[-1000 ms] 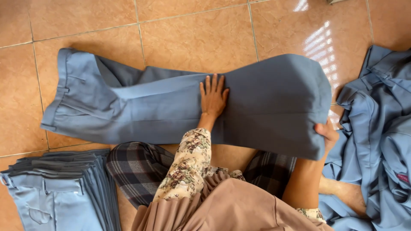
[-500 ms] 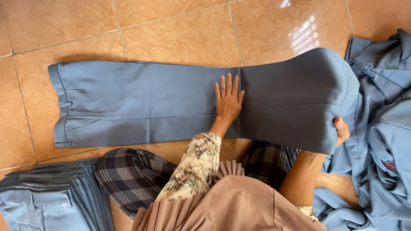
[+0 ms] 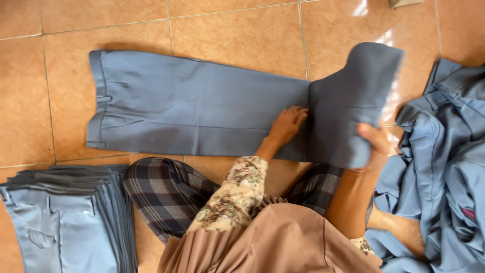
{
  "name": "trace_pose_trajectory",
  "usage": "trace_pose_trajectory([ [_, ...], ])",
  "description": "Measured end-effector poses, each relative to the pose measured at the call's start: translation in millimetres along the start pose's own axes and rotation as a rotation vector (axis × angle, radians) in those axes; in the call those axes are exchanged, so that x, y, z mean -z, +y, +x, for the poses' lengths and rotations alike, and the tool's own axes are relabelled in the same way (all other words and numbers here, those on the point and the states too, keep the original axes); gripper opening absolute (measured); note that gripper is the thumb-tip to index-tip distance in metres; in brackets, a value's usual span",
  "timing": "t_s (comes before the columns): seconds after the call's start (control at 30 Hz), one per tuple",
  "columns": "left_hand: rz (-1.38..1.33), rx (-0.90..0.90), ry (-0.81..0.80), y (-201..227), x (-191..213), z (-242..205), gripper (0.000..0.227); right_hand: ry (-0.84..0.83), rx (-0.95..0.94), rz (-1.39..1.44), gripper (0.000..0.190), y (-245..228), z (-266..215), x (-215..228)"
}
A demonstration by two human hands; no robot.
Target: Folding blue trousers into neat rectangles and stacking them on the floor.
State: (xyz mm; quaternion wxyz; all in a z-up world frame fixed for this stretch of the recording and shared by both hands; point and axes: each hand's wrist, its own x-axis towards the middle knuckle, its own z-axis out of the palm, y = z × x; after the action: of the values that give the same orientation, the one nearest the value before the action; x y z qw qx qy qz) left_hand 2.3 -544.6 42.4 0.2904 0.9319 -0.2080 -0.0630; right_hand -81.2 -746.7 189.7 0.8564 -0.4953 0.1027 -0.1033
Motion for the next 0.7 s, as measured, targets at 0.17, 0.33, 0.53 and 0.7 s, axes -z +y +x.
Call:
trace_pose_trajectory([
  [0.17,-1.556,0.580,0.233,-82.4,90.3,-36.6,0.053,-0.123,-0.269,-0.138,0.078,30.7,-7.5,-160.5],
  [0.33,-1.655,0.870,0.275,-167.5,144.7,-109.3,0.088,-0.516,-0.351,-0.239,0.075,88.7,-20.8,-213.9],
  [0.53,-0.851,0.932,0.392,-219.6,97.0,-123.8,0.052,-0.297,-0.346,-0.545,0.051,118.4,-7.7,-149.1],
  [0.7,-0.409,0.937,0.366,-207.4,91.6,-131.8,0.050,-0.048,-0.243,-0.642,0.041,127.7,10.5,-98.5],
])
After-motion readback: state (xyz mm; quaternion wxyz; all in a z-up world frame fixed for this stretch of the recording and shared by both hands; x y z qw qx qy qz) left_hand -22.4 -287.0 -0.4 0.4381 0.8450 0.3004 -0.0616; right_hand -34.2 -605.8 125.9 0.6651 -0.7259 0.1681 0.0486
